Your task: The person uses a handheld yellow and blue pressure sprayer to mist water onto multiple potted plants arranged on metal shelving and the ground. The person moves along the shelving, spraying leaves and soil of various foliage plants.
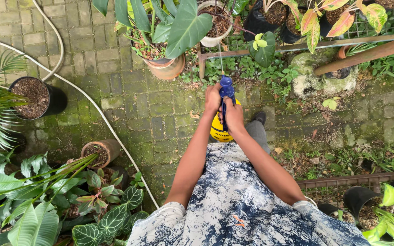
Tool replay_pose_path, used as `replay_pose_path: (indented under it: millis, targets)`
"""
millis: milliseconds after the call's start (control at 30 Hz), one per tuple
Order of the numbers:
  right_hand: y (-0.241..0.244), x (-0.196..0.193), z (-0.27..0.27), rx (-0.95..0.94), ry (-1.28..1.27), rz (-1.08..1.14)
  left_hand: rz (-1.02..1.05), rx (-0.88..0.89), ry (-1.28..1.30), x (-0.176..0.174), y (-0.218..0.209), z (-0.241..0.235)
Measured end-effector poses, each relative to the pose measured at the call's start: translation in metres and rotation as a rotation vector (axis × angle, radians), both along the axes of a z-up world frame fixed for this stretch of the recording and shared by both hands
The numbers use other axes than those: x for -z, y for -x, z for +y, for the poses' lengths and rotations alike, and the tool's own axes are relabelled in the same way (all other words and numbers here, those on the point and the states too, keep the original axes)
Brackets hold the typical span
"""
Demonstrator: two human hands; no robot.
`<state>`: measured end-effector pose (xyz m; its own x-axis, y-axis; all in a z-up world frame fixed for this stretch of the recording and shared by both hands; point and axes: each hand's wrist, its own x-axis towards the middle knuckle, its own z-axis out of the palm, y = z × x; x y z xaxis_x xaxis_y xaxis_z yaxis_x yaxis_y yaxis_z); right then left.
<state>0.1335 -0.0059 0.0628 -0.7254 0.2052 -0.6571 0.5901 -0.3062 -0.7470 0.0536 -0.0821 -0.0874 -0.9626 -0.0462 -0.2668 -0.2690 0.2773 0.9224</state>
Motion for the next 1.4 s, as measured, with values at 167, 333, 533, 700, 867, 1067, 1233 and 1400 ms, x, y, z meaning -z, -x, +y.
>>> replay_pose_path:
  millis: [167,333,533,700,867,1067,1233,1400]
  targets:
    - [0.002,0.001,-0.007,-0.046,-0.009,0.007,-0.094,-0.119,-0.212,-0.010,0.002,-0.012]
    - [0.001,0.002,-0.013,-0.027,0.042,0.033,-0.139,-0.143,-0.273,-0.021,0.003,-0.018]
    - [-0.011,0.011,-0.023,0.032,0.060,0.118,-0.054,-0.072,-0.243,-0.019,0.001,-0.024]
    - [-0.016,0.022,-0.026,0.006,0.055,0.127,-0.034,-0.038,-0.169,-0.014,-0.002,-0.028]
    - [-0.016,0.031,-0.027,-0.004,0.048,0.122,0.080,-0.041,-0.105,0.003,-0.001,-0.029]
    - [-0.013,0.032,-0.033,-0.022,0.075,0.115,0.054,-0.006,-0.057,0.007,-0.003,-0.038]
    - [-0.010,0.026,-0.033,-0.019,0.062,0.087,-0.029,-0.086,-0.111,-0.015,0.000,-0.036]
    - [-0.006,0.023,-0.032,-0.011,0.051,0.075,-0.137,-0.074,-0.103,-0.027,0.004,-0.034]
